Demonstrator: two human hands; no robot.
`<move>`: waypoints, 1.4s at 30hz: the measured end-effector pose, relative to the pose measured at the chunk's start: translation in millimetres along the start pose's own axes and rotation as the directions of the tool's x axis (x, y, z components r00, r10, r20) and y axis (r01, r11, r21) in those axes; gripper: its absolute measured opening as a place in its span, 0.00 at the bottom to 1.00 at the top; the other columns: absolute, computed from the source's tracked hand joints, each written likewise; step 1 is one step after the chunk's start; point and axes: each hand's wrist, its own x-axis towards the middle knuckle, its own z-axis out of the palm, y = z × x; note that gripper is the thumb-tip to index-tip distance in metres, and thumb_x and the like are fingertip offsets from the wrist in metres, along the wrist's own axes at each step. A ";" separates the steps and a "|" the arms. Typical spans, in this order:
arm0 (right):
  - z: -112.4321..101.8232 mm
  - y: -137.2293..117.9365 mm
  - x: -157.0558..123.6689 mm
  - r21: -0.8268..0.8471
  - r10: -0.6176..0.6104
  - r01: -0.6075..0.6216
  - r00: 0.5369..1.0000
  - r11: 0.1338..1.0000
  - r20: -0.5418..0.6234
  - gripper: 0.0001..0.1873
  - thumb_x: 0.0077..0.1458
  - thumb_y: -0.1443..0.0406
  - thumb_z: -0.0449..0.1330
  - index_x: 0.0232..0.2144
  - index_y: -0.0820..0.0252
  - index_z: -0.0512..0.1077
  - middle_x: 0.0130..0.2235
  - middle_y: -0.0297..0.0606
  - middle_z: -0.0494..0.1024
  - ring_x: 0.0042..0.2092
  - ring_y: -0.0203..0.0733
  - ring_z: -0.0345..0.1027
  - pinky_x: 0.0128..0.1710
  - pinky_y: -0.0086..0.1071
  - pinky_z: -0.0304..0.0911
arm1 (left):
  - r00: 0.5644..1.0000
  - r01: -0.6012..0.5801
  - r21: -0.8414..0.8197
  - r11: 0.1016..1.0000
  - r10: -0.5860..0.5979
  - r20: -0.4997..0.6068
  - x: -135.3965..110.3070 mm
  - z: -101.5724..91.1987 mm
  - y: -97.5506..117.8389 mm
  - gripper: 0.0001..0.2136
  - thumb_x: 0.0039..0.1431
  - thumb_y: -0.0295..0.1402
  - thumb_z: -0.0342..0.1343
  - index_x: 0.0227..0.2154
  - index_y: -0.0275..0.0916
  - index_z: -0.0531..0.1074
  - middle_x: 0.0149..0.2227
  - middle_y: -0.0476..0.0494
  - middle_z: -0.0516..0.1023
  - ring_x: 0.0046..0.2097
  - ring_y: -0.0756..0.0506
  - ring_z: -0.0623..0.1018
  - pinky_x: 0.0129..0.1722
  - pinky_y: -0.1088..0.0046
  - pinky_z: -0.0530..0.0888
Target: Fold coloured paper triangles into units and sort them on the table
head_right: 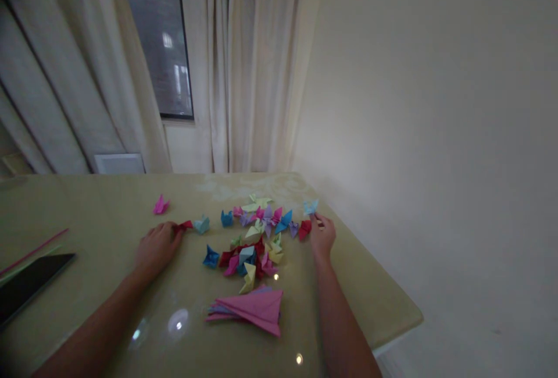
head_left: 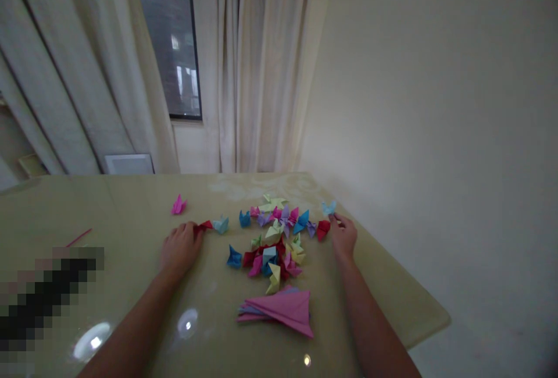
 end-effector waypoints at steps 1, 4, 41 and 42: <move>4.4 -3.2 -2.6 0.009 -0.055 0.055 0.998 0.998 0.021 0.34 0.51 0.42 0.61 0.41 0.66 0.84 0.42 0.53 0.83 0.36 0.49 0.73 0.37 0.39 0.67 | 1.000 -0.010 -0.009 1.000 0.010 -0.008 -0.3 -0.2 0.2 0.20 0.70 0.42 0.42 0.48 0.35 0.75 0.48 0.31 0.80 0.51 0.32 0.79 0.48 0.57 0.73; 11.0 -6.1 -6.0 -0.014 -0.131 0.131 0.991 0.991 0.013 0.34 0.54 0.41 0.60 0.39 0.66 0.84 0.41 0.52 0.82 0.35 0.48 0.73 0.39 0.40 0.67 | 0.999 -0.038 -0.053 0.998 0.037 -0.028 -0.1 0.0 0.3 0.19 0.70 0.42 0.43 0.48 0.37 0.75 0.48 0.32 0.81 0.50 0.33 0.79 0.48 0.58 0.73; 21.4 -95.1 -115.1 0.512 -0.603 0.331 0.545 0.793 0.582 0.10 0.66 0.66 0.62 0.47 0.53 0.80 0.43 0.40 0.78 0.43 0.44 0.73 0.43 0.34 0.70 | 0.771 -0.580 -0.696 0.423 0.562 -0.301 -53.3 -2.6 110.7 0.13 0.74 0.38 0.48 0.49 0.40 0.75 0.44 0.40 0.81 0.45 0.43 0.80 0.46 0.68 0.78; 19.9 -96.5 -113.0 0.505 -0.598 0.335 0.567 0.796 0.567 0.09 0.65 0.66 0.62 0.45 0.53 0.81 0.41 0.40 0.78 0.42 0.44 0.73 0.42 0.33 0.69 | 0.763 -0.589 -0.684 0.431 0.574 -0.296 -52.0 -1.8 108.3 0.13 0.74 0.39 0.48 0.50 0.40 0.75 0.46 0.40 0.81 0.46 0.43 0.80 0.47 0.67 0.77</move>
